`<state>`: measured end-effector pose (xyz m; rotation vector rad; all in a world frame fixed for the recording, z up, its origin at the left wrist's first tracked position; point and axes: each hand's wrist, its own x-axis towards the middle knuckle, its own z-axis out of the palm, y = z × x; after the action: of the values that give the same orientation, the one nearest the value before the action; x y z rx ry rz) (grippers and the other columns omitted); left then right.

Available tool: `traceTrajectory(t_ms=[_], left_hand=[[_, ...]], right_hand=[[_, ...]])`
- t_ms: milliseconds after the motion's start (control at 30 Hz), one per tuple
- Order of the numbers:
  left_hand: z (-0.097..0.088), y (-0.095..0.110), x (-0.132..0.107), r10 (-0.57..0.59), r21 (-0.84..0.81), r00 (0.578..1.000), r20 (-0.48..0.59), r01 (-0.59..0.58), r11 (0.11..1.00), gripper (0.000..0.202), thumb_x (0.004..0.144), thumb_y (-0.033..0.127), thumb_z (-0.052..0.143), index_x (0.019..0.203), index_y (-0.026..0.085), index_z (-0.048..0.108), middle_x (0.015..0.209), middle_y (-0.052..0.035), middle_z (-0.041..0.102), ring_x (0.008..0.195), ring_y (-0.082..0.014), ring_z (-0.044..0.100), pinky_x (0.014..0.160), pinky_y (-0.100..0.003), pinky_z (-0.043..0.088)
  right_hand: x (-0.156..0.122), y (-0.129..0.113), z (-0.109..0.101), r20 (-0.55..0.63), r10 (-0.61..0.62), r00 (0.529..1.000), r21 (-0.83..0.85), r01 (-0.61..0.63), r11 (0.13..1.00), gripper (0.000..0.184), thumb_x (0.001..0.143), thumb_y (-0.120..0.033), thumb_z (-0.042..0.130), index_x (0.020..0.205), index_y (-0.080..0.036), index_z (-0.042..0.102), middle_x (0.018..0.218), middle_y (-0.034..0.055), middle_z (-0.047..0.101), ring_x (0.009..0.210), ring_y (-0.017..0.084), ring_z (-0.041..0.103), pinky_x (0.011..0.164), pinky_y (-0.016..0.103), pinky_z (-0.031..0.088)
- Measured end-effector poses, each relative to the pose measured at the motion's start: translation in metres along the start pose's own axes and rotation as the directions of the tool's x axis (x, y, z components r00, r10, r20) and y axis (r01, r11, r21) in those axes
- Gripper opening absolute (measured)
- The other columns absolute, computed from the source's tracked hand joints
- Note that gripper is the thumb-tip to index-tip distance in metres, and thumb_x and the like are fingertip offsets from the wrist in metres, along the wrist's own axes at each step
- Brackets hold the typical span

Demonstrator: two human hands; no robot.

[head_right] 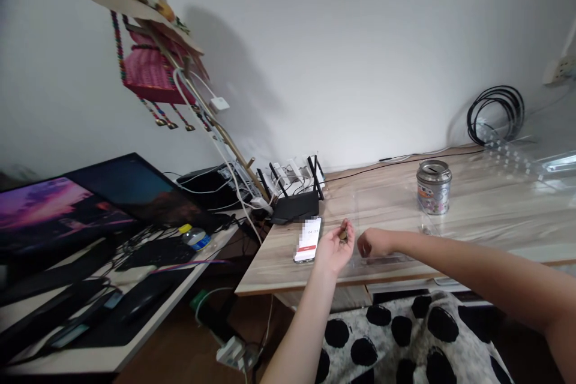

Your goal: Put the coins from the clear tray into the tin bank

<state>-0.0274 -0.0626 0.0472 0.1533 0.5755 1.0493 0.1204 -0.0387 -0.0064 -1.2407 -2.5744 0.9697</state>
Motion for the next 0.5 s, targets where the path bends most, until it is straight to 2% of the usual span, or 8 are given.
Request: traceTrajectory(t_ms=[100, 267, 500], left_hand=[[-0.003, 0.001, 0.0, -0.016, -0.028, 1.0, -0.003, 0.016, 0.999, 0.018, 0.074, 0.006, 0.037, 0.073, 0.007, 0.055, 0.075, -0.0074, 0.056, 0.071, -0.0089, 0.057, 0.062, -0.018, 0.05], [-0.007, 0.003, 0.001, -0.042, -0.056, 0.999, 0.006, 0.043, 0.998, 0.017, 0.073, 0.007, 0.038, 0.074, 0.007, 0.055, 0.075, -0.0077, 0.055, 0.071, -0.0087, 0.057, 0.06, -0.016, 0.05], [-0.01, 0.008, 0.0, -0.051, -0.038, 0.999, 0.004, 0.051, 0.998, 0.017, 0.072, 0.007, 0.039, 0.075, 0.006, 0.056, 0.073, -0.0078, 0.055, 0.068, -0.0086, 0.057, 0.057, -0.016, 0.049]], right_hand=[[0.003, 0.001, -0.001, 0.013, -0.007, 1.0, 0.002, 0.007, 1.0, 0.02, 0.056, -0.017, 0.051, 0.072, -0.012, 0.06, 0.064, -0.001, 0.057, 0.056, 0.008, 0.047, 0.05, 0.017, 0.034], [0.009, -0.003, -0.002, 0.017, -0.023, 1.0, 0.038, 0.022, 0.999, 0.027, 0.053, -0.019, 0.056, 0.079, -0.011, 0.059, 0.066, -0.0012, 0.057, 0.056, 0.007, 0.046, 0.05, 0.017, 0.034], [0.019, -0.011, -0.001, 0.053, -0.011, 0.999, 0.066, 0.008, 0.998, 0.022, 0.054, -0.018, 0.054, 0.073, -0.01, 0.059, 0.063, -0.0017, 0.056, 0.056, 0.008, 0.046, 0.049, 0.017, 0.034]])
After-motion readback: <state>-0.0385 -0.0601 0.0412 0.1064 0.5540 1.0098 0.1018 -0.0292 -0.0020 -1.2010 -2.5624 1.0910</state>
